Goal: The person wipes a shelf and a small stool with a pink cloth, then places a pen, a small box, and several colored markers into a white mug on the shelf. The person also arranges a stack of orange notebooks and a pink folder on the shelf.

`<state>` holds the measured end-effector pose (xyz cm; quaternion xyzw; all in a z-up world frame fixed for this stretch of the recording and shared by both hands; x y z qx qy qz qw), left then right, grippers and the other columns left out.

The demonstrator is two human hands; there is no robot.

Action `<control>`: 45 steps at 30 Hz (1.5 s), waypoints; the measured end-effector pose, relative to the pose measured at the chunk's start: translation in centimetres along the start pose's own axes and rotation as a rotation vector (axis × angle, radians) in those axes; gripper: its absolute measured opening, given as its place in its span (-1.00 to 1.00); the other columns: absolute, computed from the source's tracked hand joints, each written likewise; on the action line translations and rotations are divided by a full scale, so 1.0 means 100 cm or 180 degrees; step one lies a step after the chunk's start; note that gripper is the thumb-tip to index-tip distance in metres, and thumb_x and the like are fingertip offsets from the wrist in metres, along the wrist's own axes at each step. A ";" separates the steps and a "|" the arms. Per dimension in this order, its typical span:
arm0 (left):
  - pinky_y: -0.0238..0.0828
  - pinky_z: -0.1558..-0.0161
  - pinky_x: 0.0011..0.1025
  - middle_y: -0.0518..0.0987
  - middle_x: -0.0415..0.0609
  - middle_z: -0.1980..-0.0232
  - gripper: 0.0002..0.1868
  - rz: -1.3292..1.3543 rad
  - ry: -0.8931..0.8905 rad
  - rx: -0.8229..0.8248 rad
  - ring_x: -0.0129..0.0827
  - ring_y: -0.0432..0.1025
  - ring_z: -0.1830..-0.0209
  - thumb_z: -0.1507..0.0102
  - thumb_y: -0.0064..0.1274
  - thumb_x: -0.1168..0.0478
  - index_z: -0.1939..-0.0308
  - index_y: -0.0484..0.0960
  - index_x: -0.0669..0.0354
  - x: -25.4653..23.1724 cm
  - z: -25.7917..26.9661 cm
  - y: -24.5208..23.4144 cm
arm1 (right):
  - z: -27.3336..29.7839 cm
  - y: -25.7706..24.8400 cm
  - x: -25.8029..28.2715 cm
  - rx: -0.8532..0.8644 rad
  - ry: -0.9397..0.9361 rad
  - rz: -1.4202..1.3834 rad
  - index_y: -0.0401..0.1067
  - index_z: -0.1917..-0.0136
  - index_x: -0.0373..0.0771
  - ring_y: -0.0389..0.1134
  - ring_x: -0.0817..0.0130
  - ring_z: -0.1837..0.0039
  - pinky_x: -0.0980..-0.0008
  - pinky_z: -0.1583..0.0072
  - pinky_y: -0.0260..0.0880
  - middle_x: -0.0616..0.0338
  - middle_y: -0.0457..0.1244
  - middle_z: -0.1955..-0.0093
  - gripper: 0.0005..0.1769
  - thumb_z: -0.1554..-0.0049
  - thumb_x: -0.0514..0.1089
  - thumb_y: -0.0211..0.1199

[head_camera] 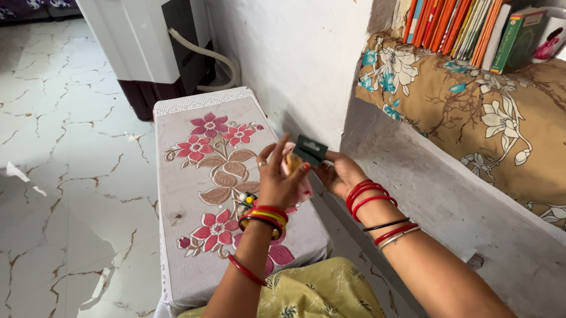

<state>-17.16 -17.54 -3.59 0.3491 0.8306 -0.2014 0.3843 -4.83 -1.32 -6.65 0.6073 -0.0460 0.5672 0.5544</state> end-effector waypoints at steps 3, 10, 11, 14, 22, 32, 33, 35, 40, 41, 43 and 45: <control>0.57 0.07 -0.39 0.58 0.12 -0.03 -0.58 -0.0251 -0.0486 0.0130 -0.28 0.55 0.07 -0.20 0.36 0.16 -0.08 0.62 0.17 -0.006 -0.005 -0.004 | 0.010 0.012 0.005 0.0166 0.0139 0.0490 0.42 -0.11 -0.36 0.48 0.32 0.09 0.44 -0.01 0.56 -0.01 0.40 0.06 -0.77 -0.32 -0.13 0.15; 0.47 0.38 -0.43 0.67 -0.09 0.42 -0.72 -0.0188 -0.1079 0.0257 -0.50 0.50 0.47 -0.22 0.29 0.09 0.09 0.68 0.13 -0.037 -0.018 -0.015 | 0.044 0.041 0.046 -0.0677 -0.0689 0.4885 0.61 0.04 -0.30 0.42 0.28 0.21 0.31 0.11 0.39 0.03 0.38 0.25 -0.17 -0.32 0.47 -0.13; 0.46 0.39 -0.41 0.67 -0.07 0.42 -0.71 -0.0293 -0.1191 0.0370 -0.50 0.50 0.48 -0.22 0.29 0.07 0.09 0.67 0.13 -0.040 -0.018 -0.017 | 0.050 0.043 0.051 -0.0708 -0.0867 0.4847 0.63 -0.02 -0.16 0.40 0.30 0.23 0.31 0.14 0.36 0.07 0.39 0.26 -0.23 -0.27 0.46 -0.15; 0.46 0.40 -0.37 0.66 -0.04 0.41 -0.69 -0.0516 -0.1426 0.0683 -0.47 0.50 0.50 -0.22 0.27 0.03 0.07 0.67 0.11 -0.051 -0.020 -0.020 | 0.062 0.053 0.062 -0.0250 -0.1699 0.4183 0.64 -0.15 -0.09 0.34 0.44 0.22 0.39 0.17 0.34 0.14 0.38 0.22 -0.29 -0.23 0.44 -0.05; 0.51 0.32 -0.28 0.68 -0.07 0.35 -0.63 -0.0293 -0.1623 0.1103 -0.39 0.51 0.43 -0.21 0.21 0.04 -0.06 0.67 0.04 -0.056 -0.031 -0.004 | 0.084 0.063 0.078 0.0396 -0.2953 0.3785 0.47 -0.33 -0.25 0.35 0.60 0.19 0.54 0.12 0.42 0.26 0.40 0.08 -0.46 -0.12 -0.05 0.42; 0.54 0.12 -0.25 0.71 0.03 0.23 -0.54 -0.1065 -0.1233 0.1955 -0.20 0.62 0.25 -0.13 0.30 -0.09 -0.01 0.70 0.03 -0.023 -0.031 0.035 | 0.078 0.018 0.127 -0.0023 -0.2676 0.1921 0.43 -0.22 -0.29 0.31 0.58 0.22 0.52 0.17 0.41 0.30 0.27 0.23 -0.64 -0.17 -0.21 0.37; 0.55 0.12 -0.24 0.72 0.04 0.22 -0.55 -0.1042 -0.1237 0.1947 -0.18 0.63 0.24 -0.12 0.30 -0.08 0.00 0.71 0.02 -0.024 -0.032 0.040 | 0.082 0.014 0.135 -0.0075 -0.2674 0.1898 0.42 -0.23 -0.28 0.32 0.59 0.22 0.52 0.17 0.42 0.31 0.26 0.24 -0.64 -0.18 -0.21 0.36; 0.55 0.11 -0.23 0.71 0.04 0.21 -0.56 -0.1071 -0.1225 0.1931 -0.17 0.63 0.23 -0.12 0.30 -0.08 0.00 0.71 0.00 -0.026 -0.035 0.050 | 0.092 0.002 0.149 -0.0167 -0.2243 0.2097 0.45 -0.19 -0.26 0.31 0.59 0.27 0.53 0.19 0.42 0.33 0.27 0.26 -0.68 -0.17 -0.18 0.33; 0.62 0.12 -0.15 0.72 0.15 0.09 -0.66 -0.0510 -0.1968 0.1062 -0.08 0.64 0.19 -0.21 0.17 0.01 -0.03 0.72 -0.05 -0.030 -0.047 0.085 | 0.105 -0.028 0.178 -0.0339 -0.2342 0.2570 0.53 0.02 -0.37 0.36 0.58 0.26 0.51 0.17 0.48 0.27 0.35 0.25 -0.77 -0.21 -0.12 0.32; 0.58 0.04 -0.16 0.66 0.16 -0.02 -0.66 -0.0404 -0.1403 0.0798 -0.06 0.60 0.06 -0.27 0.12 0.01 -0.10 0.68 -0.06 -0.034 -0.054 0.099 | 0.105 -0.033 0.181 -0.0474 -0.2520 0.2541 0.53 0.05 -0.37 0.36 0.56 0.27 0.49 0.18 0.49 0.25 0.34 0.26 -0.77 -0.20 -0.12 0.34; 0.52 -0.14 -0.17 0.54 0.17 -0.23 -0.65 -0.0155 -0.0296 0.0261 -0.02 0.51 -0.18 -0.39 0.03 0.01 -0.23 0.60 -0.08 -0.043 -0.065 0.128 | 0.107 -0.044 0.184 -0.0671 -0.2711 0.2560 0.52 0.06 -0.37 0.36 0.55 0.29 0.47 0.20 0.48 0.24 0.34 0.27 -0.78 -0.18 -0.13 0.35; 0.37 -0.26 -0.10 0.48 0.19 -0.29 -0.55 -0.0106 0.0322 0.0483 0.07 0.40 -0.27 -0.39 0.02 0.03 -0.35 0.47 -0.07 -0.057 -0.064 0.172 | 0.109 -0.051 0.187 -0.0772 -0.2746 0.2662 0.51 0.03 -0.35 0.36 0.56 0.31 0.48 0.23 0.42 0.27 0.33 0.26 -0.78 -0.17 -0.13 0.34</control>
Point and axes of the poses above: each hand's wrist, its own z-axis away from the middle knuckle, its own y-axis out of the palm, x = y × z, the point moved 1 cm from there along -z, towards the middle knuckle
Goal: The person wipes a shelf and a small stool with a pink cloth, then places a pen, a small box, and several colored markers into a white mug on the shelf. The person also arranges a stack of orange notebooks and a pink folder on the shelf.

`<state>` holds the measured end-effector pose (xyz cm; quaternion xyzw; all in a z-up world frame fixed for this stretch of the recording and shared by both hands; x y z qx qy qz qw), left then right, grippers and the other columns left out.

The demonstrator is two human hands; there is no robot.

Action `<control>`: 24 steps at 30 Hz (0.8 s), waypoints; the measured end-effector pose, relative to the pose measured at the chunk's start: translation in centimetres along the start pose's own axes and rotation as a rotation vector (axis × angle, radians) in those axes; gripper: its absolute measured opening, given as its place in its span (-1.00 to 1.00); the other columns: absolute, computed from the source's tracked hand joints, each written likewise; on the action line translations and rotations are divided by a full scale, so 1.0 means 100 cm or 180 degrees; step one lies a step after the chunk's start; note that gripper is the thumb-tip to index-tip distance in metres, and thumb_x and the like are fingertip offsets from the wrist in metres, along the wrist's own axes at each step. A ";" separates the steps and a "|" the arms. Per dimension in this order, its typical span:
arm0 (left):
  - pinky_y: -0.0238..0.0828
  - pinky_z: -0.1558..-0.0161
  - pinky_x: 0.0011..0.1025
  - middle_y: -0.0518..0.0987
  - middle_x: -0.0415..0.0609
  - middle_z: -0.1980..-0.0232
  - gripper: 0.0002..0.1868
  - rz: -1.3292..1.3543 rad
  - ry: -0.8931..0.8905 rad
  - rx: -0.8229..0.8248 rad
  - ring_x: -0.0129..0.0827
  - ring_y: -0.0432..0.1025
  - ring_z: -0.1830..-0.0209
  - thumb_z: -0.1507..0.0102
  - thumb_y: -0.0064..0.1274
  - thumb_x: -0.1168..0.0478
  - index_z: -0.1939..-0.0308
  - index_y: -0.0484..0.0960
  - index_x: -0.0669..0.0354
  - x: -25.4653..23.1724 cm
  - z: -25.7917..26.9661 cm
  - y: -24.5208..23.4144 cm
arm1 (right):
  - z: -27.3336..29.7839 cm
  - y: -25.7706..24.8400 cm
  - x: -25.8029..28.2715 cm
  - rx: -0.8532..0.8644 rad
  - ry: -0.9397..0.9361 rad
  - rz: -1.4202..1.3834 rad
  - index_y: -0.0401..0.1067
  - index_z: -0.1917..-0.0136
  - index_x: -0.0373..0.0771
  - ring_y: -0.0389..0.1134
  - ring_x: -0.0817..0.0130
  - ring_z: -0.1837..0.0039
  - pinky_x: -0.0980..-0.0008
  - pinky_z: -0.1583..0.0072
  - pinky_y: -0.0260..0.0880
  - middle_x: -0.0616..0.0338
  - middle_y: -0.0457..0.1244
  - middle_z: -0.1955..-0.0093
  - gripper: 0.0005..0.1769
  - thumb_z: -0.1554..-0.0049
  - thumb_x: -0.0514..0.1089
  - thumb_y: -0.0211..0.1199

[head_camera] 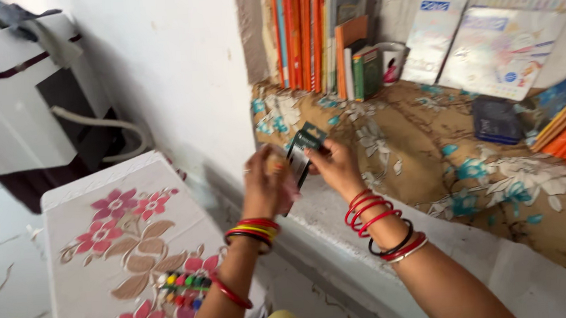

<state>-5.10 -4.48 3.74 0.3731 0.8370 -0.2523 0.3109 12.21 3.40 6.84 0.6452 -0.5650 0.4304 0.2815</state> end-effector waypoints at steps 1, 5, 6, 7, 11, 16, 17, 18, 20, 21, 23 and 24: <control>0.30 -0.32 -0.07 0.44 0.20 -0.32 -0.49 -0.0003 0.0296 0.0101 0.12 0.34 -0.31 -0.38 0.02 0.04 -0.41 0.41 -0.07 -0.008 -0.001 0.021 | 0.002 -0.007 -0.001 -0.0031 -0.0009 0.0034 0.52 0.03 -0.35 0.37 0.58 0.29 0.50 0.22 0.43 0.27 0.34 0.25 -0.78 -0.17 -0.13 0.34; 0.07 -0.25 0.09 0.44 0.17 -0.34 -0.38 -0.0782 -0.0041 0.0588 0.18 0.23 -0.31 -0.31 0.14 0.04 -0.44 0.35 -0.08 -0.020 -0.001 0.063 | -0.002 -0.055 0.006 -0.0205 0.0226 -0.0378 0.51 0.04 -0.37 0.40 0.52 0.28 0.47 0.20 0.48 0.20 0.37 0.27 -0.80 -0.18 -0.16 0.32; 0.14 -0.24 0.05 0.49 0.14 -0.31 -0.40 -0.0687 -0.0151 0.0739 0.15 0.29 -0.29 -0.31 0.15 0.04 -0.42 0.37 -0.10 -0.017 -0.002 0.065 | -0.004 -0.074 0.009 -0.0262 0.0352 -0.0617 0.49 0.05 -0.39 0.41 0.47 0.30 0.45 0.20 0.49 0.16 0.37 0.29 -0.80 -0.18 -0.17 0.32; 0.20 -0.23 0.00 0.53 0.11 -0.29 -0.43 -0.0596 -0.0257 0.0883 0.11 0.35 -0.27 -0.32 0.15 0.04 -0.41 0.39 -0.12 -0.013 -0.003 0.069 | -0.008 -0.092 0.012 -0.0392 0.0331 -0.0659 0.50 0.03 -0.36 0.40 0.48 0.29 0.44 0.18 0.52 0.18 0.37 0.27 -0.82 -0.18 -0.18 0.31; 0.48 0.00 -0.34 0.65 0.05 -0.05 -0.45 0.1062 -0.0991 0.1436 -0.26 0.56 0.01 -0.30 0.16 0.16 -0.36 0.38 0.07 0.005 0.002 0.102 | -0.019 -0.156 0.019 -0.0763 0.0404 -0.0798 0.50 -0.01 -0.33 0.37 0.50 0.23 0.41 0.10 0.55 0.21 0.35 0.19 -0.83 -0.21 -0.18 0.30; 0.49 0.18 -0.44 0.65 -0.06 0.12 -0.72 0.2345 -0.1488 0.1117 -0.44 0.51 0.19 -0.33 0.05 0.33 -0.12 0.49 0.32 0.009 -0.007 0.175 | -0.035 -0.199 0.017 -0.0852 0.0519 -0.0742 0.51 -0.05 -0.31 0.39 0.51 0.18 0.41 0.05 0.56 0.24 0.36 0.15 -0.81 -0.21 -0.16 0.29; 0.48 0.18 -0.44 0.63 -0.04 0.13 -0.74 0.2431 -0.1362 0.1068 -0.44 0.49 0.19 -0.34 0.07 0.33 -0.10 0.50 0.34 0.006 -0.014 0.187 | -0.037 -0.205 0.016 -0.0823 0.0532 -0.0703 0.52 -0.05 -0.28 0.41 0.51 0.18 0.42 0.05 0.57 0.25 0.38 0.14 -0.80 -0.17 -0.17 0.29; 0.47 0.18 -0.44 0.62 -0.03 0.13 -0.76 0.2516 -0.1236 0.1017 -0.44 0.48 0.20 -0.36 0.08 0.34 -0.08 0.51 0.37 0.002 -0.022 0.199 | -0.039 -0.210 0.015 -0.0794 0.0544 -0.0664 0.53 -0.06 -0.25 0.42 0.51 0.18 0.42 0.06 0.57 0.27 0.39 0.14 -0.78 -0.14 -0.18 0.29; 0.49 0.18 -0.43 0.63 -0.02 0.13 -0.77 0.2540 -0.1307 0.0939 -0.44 0.49 0.21 -0.35 0.09 0.33 -0.05 0.53 0.37 -0.006 -0.035 0.220 | -0.045 -0.217 0.011 -0.0720 0.0638 -0.0638 0.53 -0.06 -0.21 0.42 0.51 0.18 0.43 0.08 0.55 0.29 0.39 0.13 -0.78 -0.13 -0.17 0.29; 0.50 0.19 -0.43 0.65 -0.02 0.13 -0.76 0.2478 -0.1502 0.0911 -0.44 0.52 0.23 -0.34 0.09 0.31 -0.05 0.54 0.35 -0.011 -0.041 0.231 | -0.049 -0.219 0.009 -0.0680 0.0685 -0.0625 0.54 -0.06 -0.19 0.42 0.51 0.18 0.43 0.09 0.54 0.30 0.39 0.13 -0.78 -0.13 -0.16 0.30; 0.54 0.18 -0.41 0.67 0.00 0.12 -0.74 0.2588 -0.1601 0.0938 -0.40 0.55 0.22 -0.33 0.10 0.30 -0.07 0.54 0.33 -0.022 -0.050 0.252 | -0.061 -0.225 0.006 -0.0699 0.0669 -0.0377 0.52 -0.03 -0.27 0.41 0.49 0.17 0.41 0.10 0.52 0.24 0.38 0.14 -0.82 -0.17 -0.17 0.33; 0.55 0.17 -0.38 0.67 0.03 0.10 -0.73 0.2763 -0.1506 0.0993 -0.36 0.57 0.21 -0.33 0.10 0.31 -0.09 0.53 0.35 -0.028 -0.060 0.262 | -0.068 -0.227 0.005 -0.0708 0.0665 -0.0256 0.51 -0.01 -0.32 0.40 0.47 0.17 0.40 0.10 0.51 0.21 0.37 0.14 -0.82 -0.19 -0.17 0.34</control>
Point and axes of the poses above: each hand's wrist, its own z-axis away from the middle knuckle, its own y-axis out of the palm, x = y × z, the point moved 1 cm from there along -z, towards the middle knuckle
